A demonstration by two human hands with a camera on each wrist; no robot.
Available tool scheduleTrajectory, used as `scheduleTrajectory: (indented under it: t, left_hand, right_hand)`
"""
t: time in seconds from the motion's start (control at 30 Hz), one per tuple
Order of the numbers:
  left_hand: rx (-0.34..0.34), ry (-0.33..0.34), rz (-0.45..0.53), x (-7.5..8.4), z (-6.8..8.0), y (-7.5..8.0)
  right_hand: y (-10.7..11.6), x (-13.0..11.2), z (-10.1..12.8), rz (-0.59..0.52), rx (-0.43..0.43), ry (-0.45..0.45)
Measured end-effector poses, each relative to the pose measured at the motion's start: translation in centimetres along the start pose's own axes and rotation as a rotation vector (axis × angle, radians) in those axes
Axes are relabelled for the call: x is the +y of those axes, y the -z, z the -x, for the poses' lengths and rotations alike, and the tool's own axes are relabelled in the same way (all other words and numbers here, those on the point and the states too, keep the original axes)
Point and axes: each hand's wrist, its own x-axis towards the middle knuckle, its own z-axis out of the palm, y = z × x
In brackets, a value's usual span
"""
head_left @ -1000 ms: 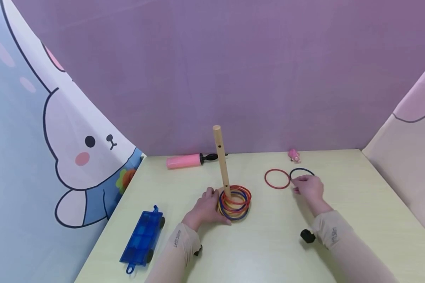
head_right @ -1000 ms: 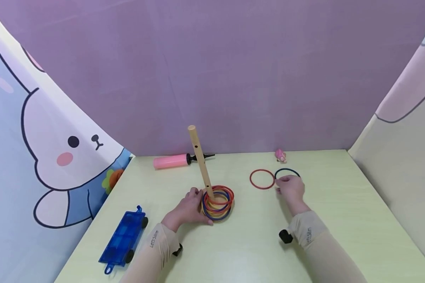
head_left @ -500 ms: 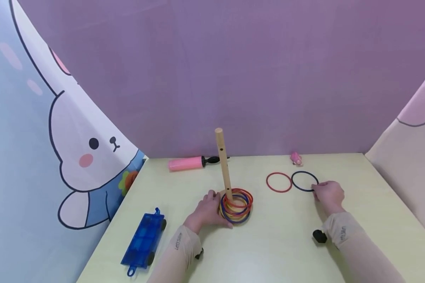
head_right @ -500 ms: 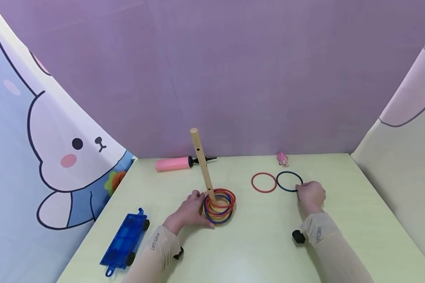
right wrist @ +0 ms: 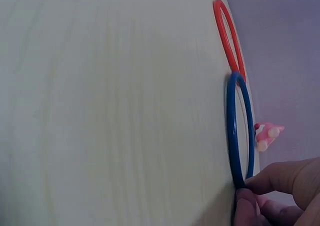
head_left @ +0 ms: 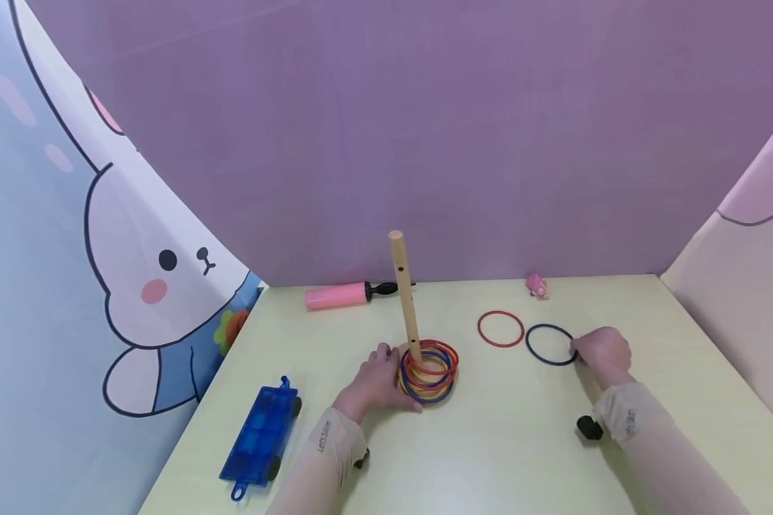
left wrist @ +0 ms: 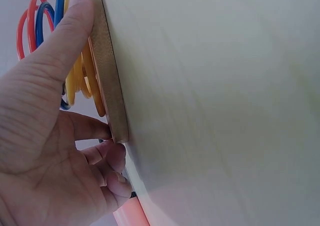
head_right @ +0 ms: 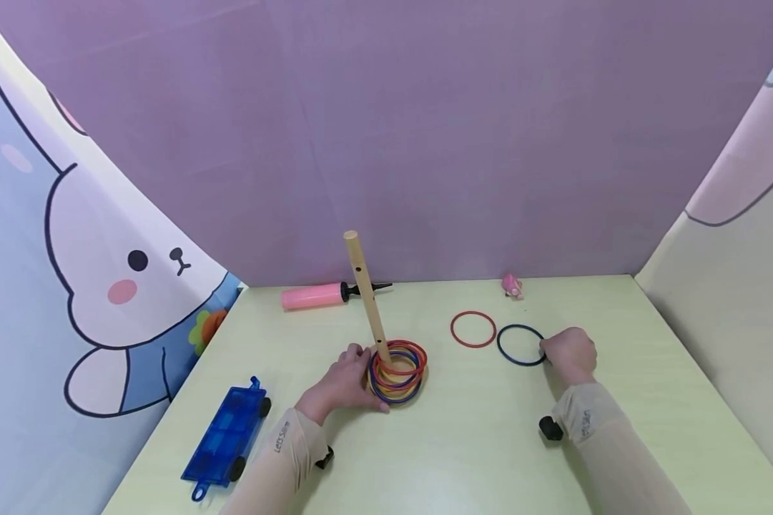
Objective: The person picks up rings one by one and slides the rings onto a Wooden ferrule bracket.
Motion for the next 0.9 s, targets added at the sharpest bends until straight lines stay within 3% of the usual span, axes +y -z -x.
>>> scheduleTrajectory:
  t: [0.13,0.3,0.67,0.9]
  left_hand:
    - [-0.003,0.003,0.005,-0.1,-0.1,0.0]
    - [-0.014,0.015,0.01,-0.1,0.0,0.0]
    - [-0.002,-0.005,0.015,0.0,0.1,0.1]
    - [-0.006,-0.004,0.01,0.0,0.0,0.2]
  right_hand:
    - [0.3,-0.1,0.7,0.069,-0.054,0.071]
    - [-0.1,-0.2,1.6,0.066,-0.086,0.16]
    - [-2.8,-1.9,4.1,-0.191,-0.271,0.262]
    - [-2.7,-4.9,7.4,-0.349,-0.416,0.322]
